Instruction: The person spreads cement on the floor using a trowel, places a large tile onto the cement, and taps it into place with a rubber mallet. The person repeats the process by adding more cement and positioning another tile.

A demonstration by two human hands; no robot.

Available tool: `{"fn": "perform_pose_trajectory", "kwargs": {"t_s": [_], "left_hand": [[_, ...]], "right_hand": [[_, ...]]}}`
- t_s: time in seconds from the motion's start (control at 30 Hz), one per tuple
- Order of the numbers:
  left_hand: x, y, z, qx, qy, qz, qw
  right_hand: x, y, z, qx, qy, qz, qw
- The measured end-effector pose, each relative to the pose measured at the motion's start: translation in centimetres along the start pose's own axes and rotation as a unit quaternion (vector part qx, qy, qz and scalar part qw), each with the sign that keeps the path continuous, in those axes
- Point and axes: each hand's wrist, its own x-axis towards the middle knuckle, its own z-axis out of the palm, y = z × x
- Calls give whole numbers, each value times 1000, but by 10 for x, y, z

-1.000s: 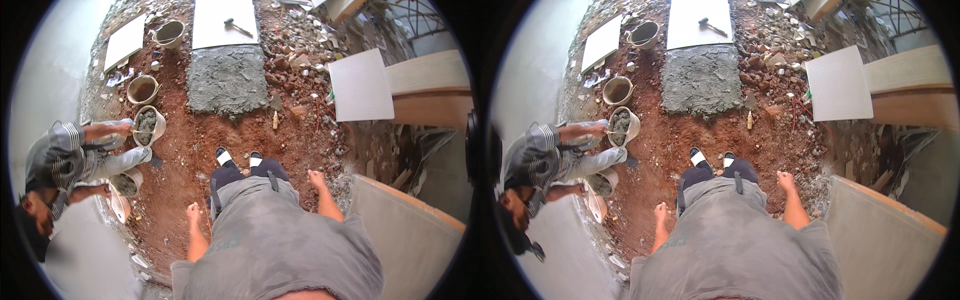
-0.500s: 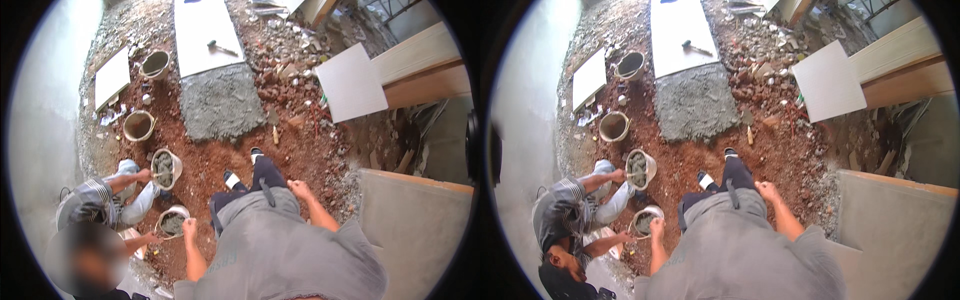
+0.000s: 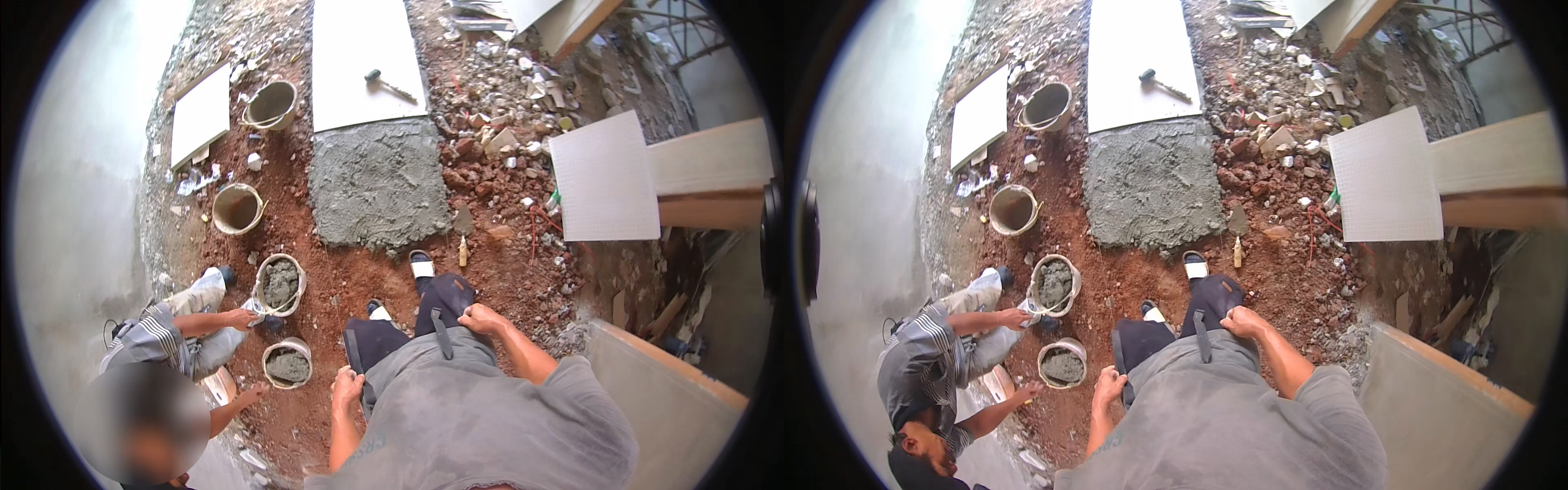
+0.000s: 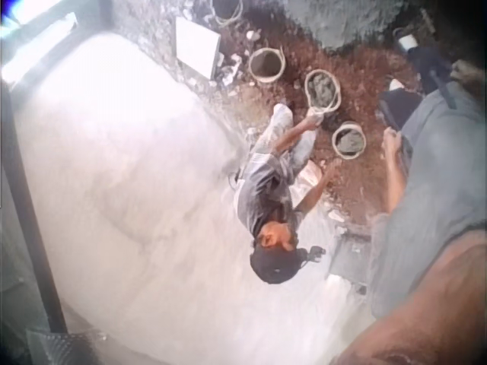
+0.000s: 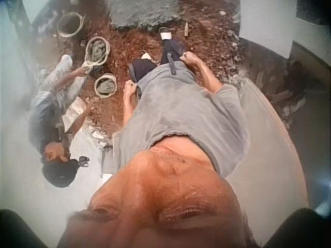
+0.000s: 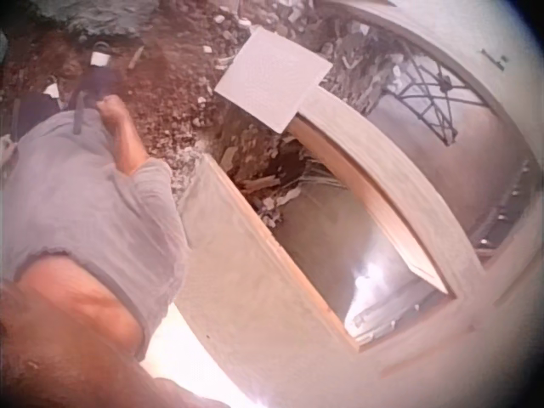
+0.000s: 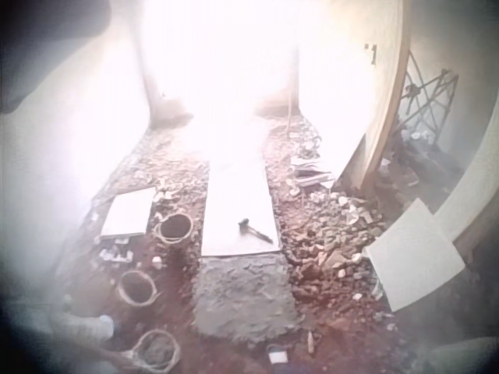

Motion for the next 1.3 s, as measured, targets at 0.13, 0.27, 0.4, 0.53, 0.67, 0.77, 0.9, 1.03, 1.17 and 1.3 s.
{"fn": "perform_pose_trajectory", "kwargs": {"t_s": [0.13, 0.27, 0.4, 0.53, 0.67, 0.77, 0.9, 1.03, 1.17, 1.3], "left_hand": [[-67, 21, -12, -147, 19, 45, 988], [-116, 3, 5, -124, -61, 31, 990], [-70, -24, 30, -101, -174, 53, 978], [13, -22, 30, -202, -123, -111, 965], [163, -72, 27, -168, 224, -18, 960], [269, -143, 30, -99, 402, -46, 909], [381, -212, 30, -53, 568, -47, 820], [450, -243, 22, -79, 653, -29, 753], [458, -267, 24, -28, 672, -4, 740], [459, -285, 51, 78, 667, -119, 731]], "right_hand": [[-28, -16, -20, -82, -76, -103, 988], [-14, -4, -12, -44, -198, -84, 976], [93, 59, 0, 187, -61, 76, 978], [249, 165, 9, 54, 292, 82, 951], [379, 254, 28, -53, 310, 226, 922], [453, 292, 47, -82, 314, 269, 907], [511, 315, 79, -105, 391, 254, 878], [536, 310, 90, -115, 469, 255, 838], [525, 296, 66, 36, 440, 316, 840], [486, 261, 49, -31, 538, 139, 831]]}}
